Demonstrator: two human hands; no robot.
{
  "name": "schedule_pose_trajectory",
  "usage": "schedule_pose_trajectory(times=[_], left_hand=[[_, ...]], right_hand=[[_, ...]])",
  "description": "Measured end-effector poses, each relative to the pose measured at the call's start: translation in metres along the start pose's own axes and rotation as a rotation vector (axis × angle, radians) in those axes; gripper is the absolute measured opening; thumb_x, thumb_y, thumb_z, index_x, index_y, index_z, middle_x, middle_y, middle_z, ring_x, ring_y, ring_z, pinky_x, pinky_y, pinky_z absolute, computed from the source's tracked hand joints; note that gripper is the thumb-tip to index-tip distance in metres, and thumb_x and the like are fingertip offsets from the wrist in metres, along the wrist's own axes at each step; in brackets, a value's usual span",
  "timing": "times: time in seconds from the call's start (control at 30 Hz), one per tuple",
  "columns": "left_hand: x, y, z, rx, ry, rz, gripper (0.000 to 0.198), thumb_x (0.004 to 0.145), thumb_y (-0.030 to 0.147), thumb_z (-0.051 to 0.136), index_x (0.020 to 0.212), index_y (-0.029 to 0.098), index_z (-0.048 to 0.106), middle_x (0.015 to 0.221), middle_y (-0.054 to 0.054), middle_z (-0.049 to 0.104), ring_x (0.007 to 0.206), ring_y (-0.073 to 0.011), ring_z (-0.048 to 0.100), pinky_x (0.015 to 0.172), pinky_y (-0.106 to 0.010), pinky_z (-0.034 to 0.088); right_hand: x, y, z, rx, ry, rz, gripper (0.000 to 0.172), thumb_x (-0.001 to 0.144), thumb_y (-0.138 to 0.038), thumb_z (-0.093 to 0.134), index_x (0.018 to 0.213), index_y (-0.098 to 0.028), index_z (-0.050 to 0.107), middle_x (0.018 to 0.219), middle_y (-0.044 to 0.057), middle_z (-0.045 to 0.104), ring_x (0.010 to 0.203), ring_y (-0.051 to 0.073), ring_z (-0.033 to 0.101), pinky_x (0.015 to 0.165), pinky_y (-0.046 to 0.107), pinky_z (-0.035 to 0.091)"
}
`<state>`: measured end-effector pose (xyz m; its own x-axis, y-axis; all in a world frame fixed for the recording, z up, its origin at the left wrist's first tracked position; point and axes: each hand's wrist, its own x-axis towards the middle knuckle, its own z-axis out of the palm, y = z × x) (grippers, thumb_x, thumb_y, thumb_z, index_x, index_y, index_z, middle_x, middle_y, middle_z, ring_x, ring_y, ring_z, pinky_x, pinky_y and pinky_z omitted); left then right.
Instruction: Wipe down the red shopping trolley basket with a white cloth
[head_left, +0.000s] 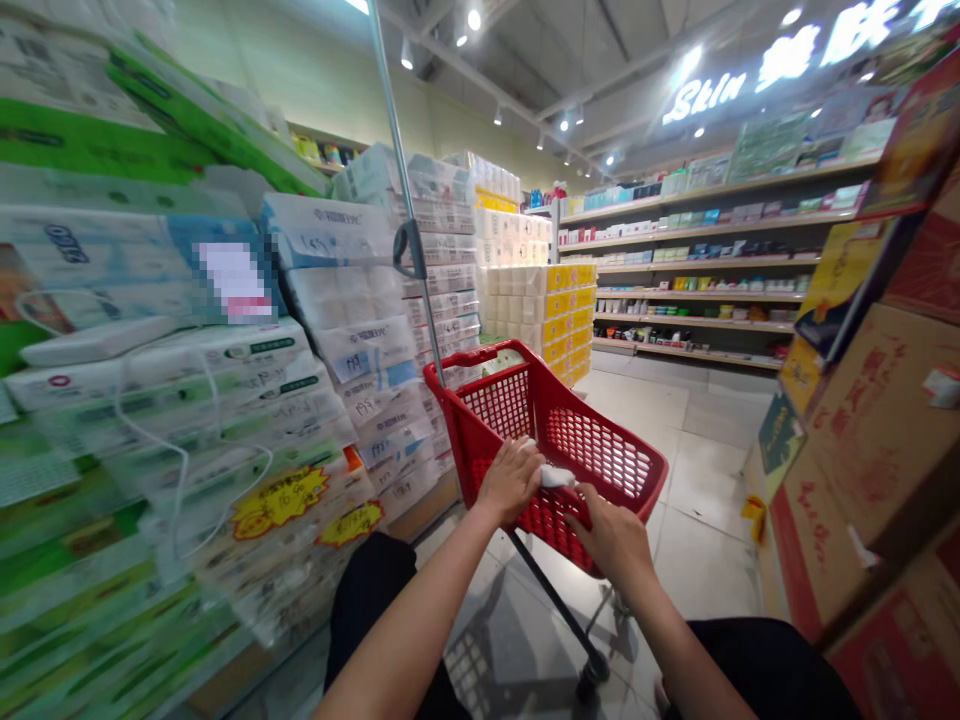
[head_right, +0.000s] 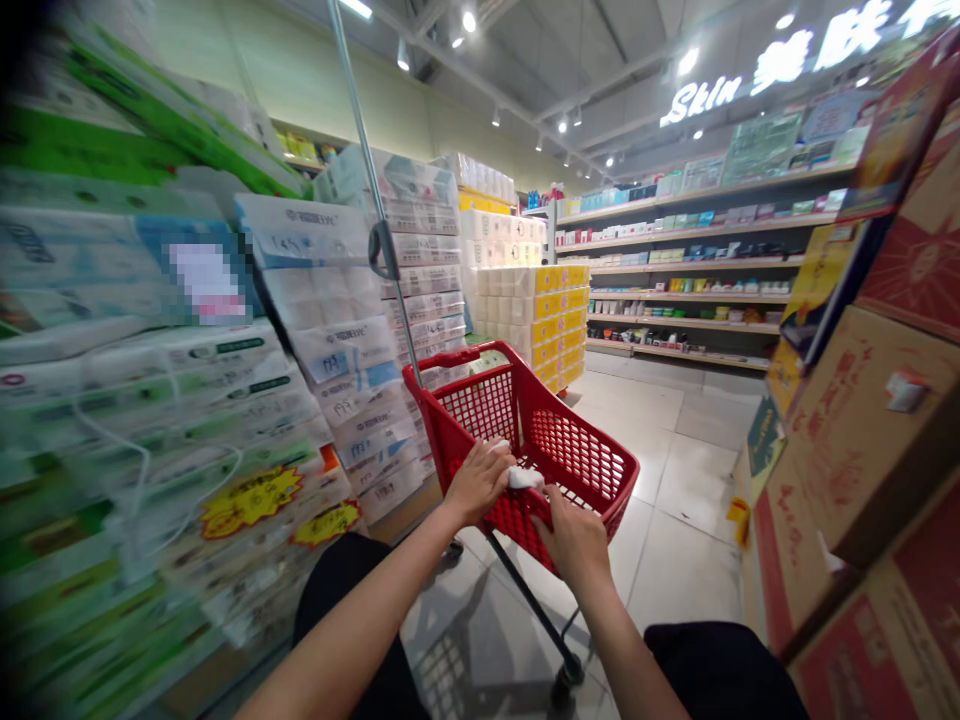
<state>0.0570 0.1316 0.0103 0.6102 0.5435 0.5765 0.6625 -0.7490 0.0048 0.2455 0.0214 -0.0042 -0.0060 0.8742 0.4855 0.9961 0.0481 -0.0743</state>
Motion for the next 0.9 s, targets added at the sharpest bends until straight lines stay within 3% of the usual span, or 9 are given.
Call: schedule_pose_trajectory(times=[0.17,0.27,0.37,0.43,0.53,0.6,0.73,0.9], left_hand=[[-0.009,-0.008,-0.003,-0.003,0.021,-0.037,0.029,0.097,0.027,0.034,0.117,0.026,0.055,0.138,0.0,0.047,0.142,-0.0175,0.022,0.121,-0.046,0.015],[-0.014,-0.018,-0.006,-0.01,0.026,-0.051,0.027,0.096,0.023,0.035,0.113,0.025,0.057,0.136,0.001,0.05,0.142,-0.0168,0.023,0.121,-0.045,0.016],[-0.015,-0.028,-0.008,-0.025,0.025,-0.068,0.028,0.095,0.022,0.034,0.11,0.025,0.058,0.133,0.001,0.052,0.141,-0.0163,0.024,0.121,-0.044,0.016],[-0.013,-0.035,-0.007,-0.032,0.035,-0.097,0.03,0.095,0.021,0.032,0.109,0.023,0.059,0.134,0.0,0.052,0.141,-0.0166,0.025,0.121,-0.045,0.016],[-0.01,-0.04,-0.003,-0.042,0.057,-0.155,0.033,0.096,0.021,0.029,0.109,0.021,0.059,0.134,-0.001,0.052,0.141,-0.0172,0.025,0.121,-0.047,0.018],[-0.01,-0.038,0.0,-0.043,0.072,-0.186,0.032,0.096,0.021,0.029,0.108,0.021,0.059,0.136,0.0,0.051,0.142,-0.0175,0.023,0.121,-0.046,0.02],[-0.019,-0.012,-0.001,-0.041,0.107,-0.208,0.029,0.097,0.021,0.031,0.11,0.022,0.056,0.143,0.0,0.044,0.144,-0.0174,0.018,0.121,-0.044,0.02],[-0.046,0.055,-0.01,-0.111,0.095,-0.239,0.029,0.097,0.022,0.031,0.114,0.022,0.054,0.145,-0.001,0.04,0.145,-0.0204,0.013,0.12,-0.047,0.025]], right_hand=[[-0.01,-0.026,-0.002,0.099,0.002,-0.069,0.047,0.091,-0.035,0.046,0.135,-0.021,0.038,0.112,0.009,0.066,0.083,0.021,0.066,0.068,0.03,0.042],[-0.012,-0.028,-0.005,0.155,-0.075,-0.151,0.06,0.087,-0.043,0.051,0.141,-0.022,0.033,0.109,0.009,0.068,0.084,0.022,0.066,0.072,0.033,0.044],[-0.007,-0.002,-0.011,0.202,-0.078,-0.31,0.067,0.076,-0.056,0.062,0.133,-0.025,0.046,0.103,0.007,0.069,0.098,0.025,0.063,0.09,0.041,0.039],[-0.001,0.024,-0.014,0.191,-0.027,-0.381,0.059,0.07,-0.059,0.067,0.118,-0.026,0.057,0.104,0.006,0.069,0.108,0.027,0.057,0.101,0.045,0.031],[0.006,0.057,-0.01,0.139,0.009,-0.355,0.04,0.072,-0.057,0.067,0.093,-0.024,0.061,0.093,0.004,0.068,0.096,0.024,0.058,0.099,0.043,0.032],[0.009,0.065,-0.003,0.12,0.029,-0.324,0.032,0.076,-0.053,0.066,0.086,-0.024,0.057,0.087,0.002,0.066,0.087,0.021,0.057,0.094,0.04,0.034],[0.011,0.059,0.007,0.11,0.054,-0.295,0.03,0.077,-0.051,0.066,0.082,-0.024,0.054,0.085,0.001,0.064,0.084,0.02,0.055,0.089,0.037,0.035],[0.006,0.051,0.004,0.107,0.051,-0.273,0.032,0.078,-0.053,0.064,0.08,-0.023,0.053,0.084,0.0,0.062,0.084,0.019,0.053,0.088,0.035,0.034]])
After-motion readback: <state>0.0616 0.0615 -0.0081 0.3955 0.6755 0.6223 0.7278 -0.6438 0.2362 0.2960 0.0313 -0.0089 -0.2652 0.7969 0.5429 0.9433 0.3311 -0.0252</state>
